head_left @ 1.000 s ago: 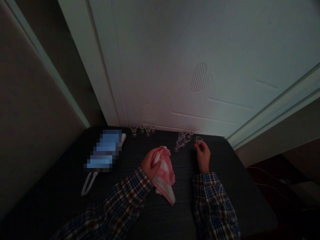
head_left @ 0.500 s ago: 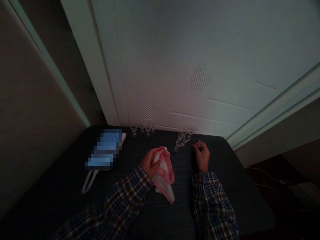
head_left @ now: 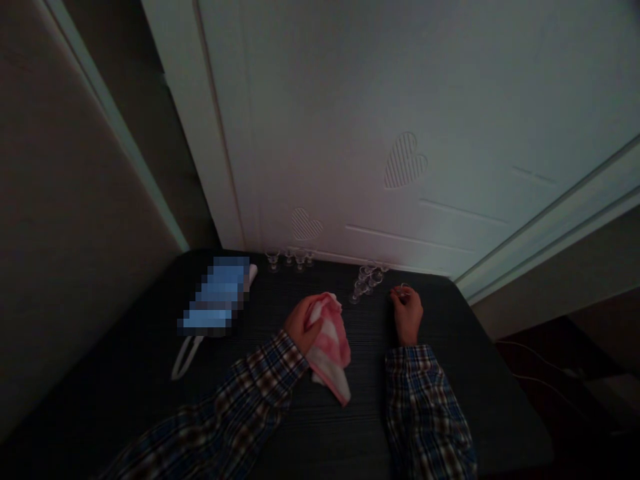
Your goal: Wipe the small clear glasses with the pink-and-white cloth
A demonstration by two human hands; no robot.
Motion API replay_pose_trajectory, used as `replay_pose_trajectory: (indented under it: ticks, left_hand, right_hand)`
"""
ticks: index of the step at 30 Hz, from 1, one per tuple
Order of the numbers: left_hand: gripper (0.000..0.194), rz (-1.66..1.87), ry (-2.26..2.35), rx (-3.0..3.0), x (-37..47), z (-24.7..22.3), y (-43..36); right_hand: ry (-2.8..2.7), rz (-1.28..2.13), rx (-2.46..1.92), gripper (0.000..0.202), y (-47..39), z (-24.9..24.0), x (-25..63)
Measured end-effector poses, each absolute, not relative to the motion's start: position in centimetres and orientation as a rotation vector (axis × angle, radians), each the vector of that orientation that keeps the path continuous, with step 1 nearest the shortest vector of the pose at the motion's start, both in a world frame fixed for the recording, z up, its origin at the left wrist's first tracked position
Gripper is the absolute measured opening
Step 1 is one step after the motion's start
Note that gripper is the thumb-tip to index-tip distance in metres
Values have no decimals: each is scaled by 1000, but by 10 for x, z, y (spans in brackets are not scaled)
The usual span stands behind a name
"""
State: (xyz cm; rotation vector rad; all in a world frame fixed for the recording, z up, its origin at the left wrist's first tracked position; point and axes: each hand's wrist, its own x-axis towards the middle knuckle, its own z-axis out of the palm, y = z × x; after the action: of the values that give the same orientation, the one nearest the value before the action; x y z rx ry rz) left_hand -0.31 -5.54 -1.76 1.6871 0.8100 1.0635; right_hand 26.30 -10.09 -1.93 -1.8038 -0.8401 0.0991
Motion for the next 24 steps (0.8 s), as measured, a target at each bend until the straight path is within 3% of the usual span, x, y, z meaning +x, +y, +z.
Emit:
replay_pose_trajectory:
  ticks: [18,24]
  left_hand:
    - [34,1105,767,1675,-5,-1,-57]
    - [38,1163,787,1669,-12,-11,-49]
  right_hand:
    - [-901,46,-1801,28,-102,-22,270]
    - [-834,90,-1744,41,-109,-22,269]
